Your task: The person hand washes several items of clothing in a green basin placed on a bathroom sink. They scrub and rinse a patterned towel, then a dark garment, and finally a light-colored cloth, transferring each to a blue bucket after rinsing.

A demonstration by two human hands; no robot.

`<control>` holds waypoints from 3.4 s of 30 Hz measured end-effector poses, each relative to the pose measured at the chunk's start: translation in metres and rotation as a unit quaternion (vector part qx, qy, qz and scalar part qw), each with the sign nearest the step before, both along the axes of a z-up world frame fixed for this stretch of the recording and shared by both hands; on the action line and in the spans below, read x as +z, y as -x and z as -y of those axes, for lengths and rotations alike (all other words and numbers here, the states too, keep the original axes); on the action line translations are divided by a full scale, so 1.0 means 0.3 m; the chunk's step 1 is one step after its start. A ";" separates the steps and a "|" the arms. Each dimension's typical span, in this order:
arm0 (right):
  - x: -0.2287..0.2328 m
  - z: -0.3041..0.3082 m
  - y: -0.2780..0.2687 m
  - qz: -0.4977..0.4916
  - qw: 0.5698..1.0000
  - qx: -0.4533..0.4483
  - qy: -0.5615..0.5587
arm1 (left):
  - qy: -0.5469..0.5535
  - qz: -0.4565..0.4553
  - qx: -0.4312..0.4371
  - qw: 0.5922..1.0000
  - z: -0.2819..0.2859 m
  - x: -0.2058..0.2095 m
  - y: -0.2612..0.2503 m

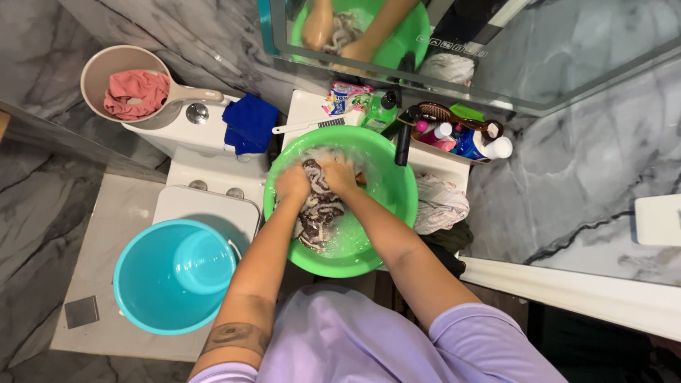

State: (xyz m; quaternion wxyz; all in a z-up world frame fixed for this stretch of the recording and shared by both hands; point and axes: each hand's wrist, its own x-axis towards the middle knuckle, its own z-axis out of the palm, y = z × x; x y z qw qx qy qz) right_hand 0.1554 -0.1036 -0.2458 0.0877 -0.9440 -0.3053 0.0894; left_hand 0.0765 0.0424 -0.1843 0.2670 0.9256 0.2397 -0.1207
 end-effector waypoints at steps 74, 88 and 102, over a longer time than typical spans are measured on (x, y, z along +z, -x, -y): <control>0.394 -0.025 0.270 0.122 0.889 0.048 0.440 | -0.007 -0.163 -0.116 0.980 0.249 -0.108 0.340; 0.412 0.094 0.223 -0.108 0.969 0.076 0.211 | 0.120 0.032 -0.016 0.992 0.111 0.164 0.357; 0.402 0.130 0.269 -0.114 0.944 -0.017 -0.309 | 0.324 0.497 -0.088 0.801 0.128 1.417 0.354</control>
